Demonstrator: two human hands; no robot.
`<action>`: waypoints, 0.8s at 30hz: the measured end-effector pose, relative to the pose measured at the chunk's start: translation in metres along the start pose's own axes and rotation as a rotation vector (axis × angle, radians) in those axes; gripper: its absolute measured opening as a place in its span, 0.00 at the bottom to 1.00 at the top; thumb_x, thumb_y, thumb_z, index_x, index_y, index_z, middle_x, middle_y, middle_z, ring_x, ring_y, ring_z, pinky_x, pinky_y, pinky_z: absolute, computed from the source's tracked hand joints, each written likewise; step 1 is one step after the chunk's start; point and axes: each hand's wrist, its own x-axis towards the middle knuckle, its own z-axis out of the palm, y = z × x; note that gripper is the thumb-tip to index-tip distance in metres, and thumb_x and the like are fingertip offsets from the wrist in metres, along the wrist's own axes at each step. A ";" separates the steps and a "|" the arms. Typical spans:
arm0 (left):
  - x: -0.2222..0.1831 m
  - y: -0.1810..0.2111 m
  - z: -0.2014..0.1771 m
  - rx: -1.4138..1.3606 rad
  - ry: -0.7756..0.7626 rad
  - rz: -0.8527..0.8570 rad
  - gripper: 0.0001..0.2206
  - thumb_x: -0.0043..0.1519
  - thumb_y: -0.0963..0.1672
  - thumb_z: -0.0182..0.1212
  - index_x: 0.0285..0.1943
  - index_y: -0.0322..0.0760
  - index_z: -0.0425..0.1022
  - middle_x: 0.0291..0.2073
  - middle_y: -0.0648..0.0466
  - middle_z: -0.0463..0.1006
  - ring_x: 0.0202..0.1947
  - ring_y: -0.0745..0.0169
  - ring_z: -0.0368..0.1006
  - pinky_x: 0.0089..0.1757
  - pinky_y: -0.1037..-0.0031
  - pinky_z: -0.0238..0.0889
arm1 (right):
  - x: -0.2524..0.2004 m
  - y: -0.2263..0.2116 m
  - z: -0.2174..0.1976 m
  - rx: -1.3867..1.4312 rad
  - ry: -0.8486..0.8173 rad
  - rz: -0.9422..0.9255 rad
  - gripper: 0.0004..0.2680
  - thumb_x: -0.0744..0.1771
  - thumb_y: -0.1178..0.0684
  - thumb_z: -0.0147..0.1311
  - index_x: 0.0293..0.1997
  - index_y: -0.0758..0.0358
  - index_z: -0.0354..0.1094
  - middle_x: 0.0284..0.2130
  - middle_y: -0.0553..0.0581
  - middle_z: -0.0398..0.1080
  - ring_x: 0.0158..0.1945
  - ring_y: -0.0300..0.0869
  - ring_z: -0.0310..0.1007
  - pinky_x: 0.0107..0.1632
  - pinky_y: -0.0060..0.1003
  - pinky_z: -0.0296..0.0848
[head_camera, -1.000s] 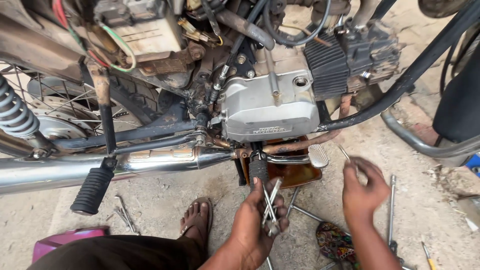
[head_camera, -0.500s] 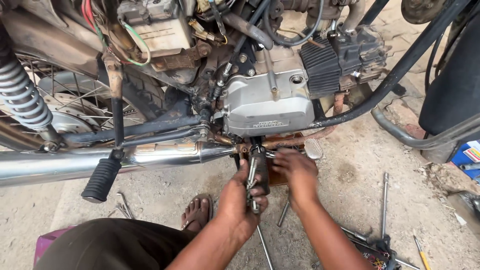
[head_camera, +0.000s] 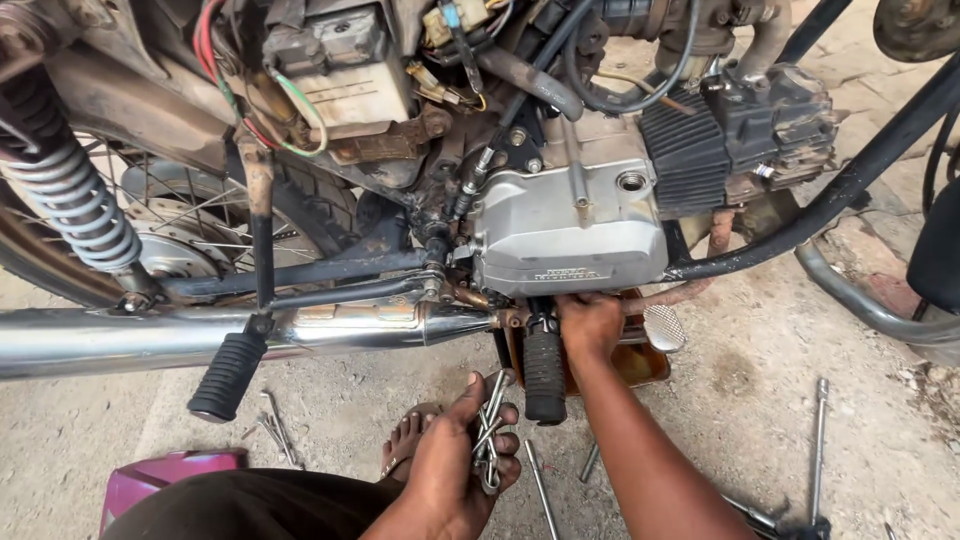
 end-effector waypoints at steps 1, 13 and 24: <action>-0.001 0.000 0.001 0.002 -0.001 -0.006 0.18 0.69 0.53 0.46 0.59 0.47 0.75 0.27 0.58 0.68 0.22 0.72 0.57 0.24 0.80 0.51 | -0.004 -0.007 0.001 -0.003 0.006 0.001 0.08 0.59 0.58 0.62 0.36 0.70 0.75 0.38 0.56 0.78 0.46 0.50 0.81 0.50 0.40 0.81; 0.011 -0.009 -0.010 -0.008 0.024 0.096 0.13 0.71 0.51 0.45 0.48 0.39 0.65 0.28 0.55 0.71 0.23 0.69 0.59 0.25 0.76 0.55 | -0.117 -0.122 -0.005 -0.638 0.053 -0.012 0.06 0.62 0.55 0.67 0.38 0.63 0.78 0.33 0.57 0.80 0.34 0.42 0.81 0.40 0.37 0.80; 0.045 -0.052 -0.036 -0.225 -0.157 0.134 0.20 0.70 0.54 0.40 0.44 0.41 0.73 0.32 0.54 0.77 0.32 0.60 0.74 0.38 0.66 0.70 | -0.269 -0.198 -0.031 -0.564 -0.232 -0.612 0.06 0.64 0.55 0.63 0.41 0.64 0.77 0.32 0.52 0.78 0.32 0.35 0.79 0.34 0.33 0.77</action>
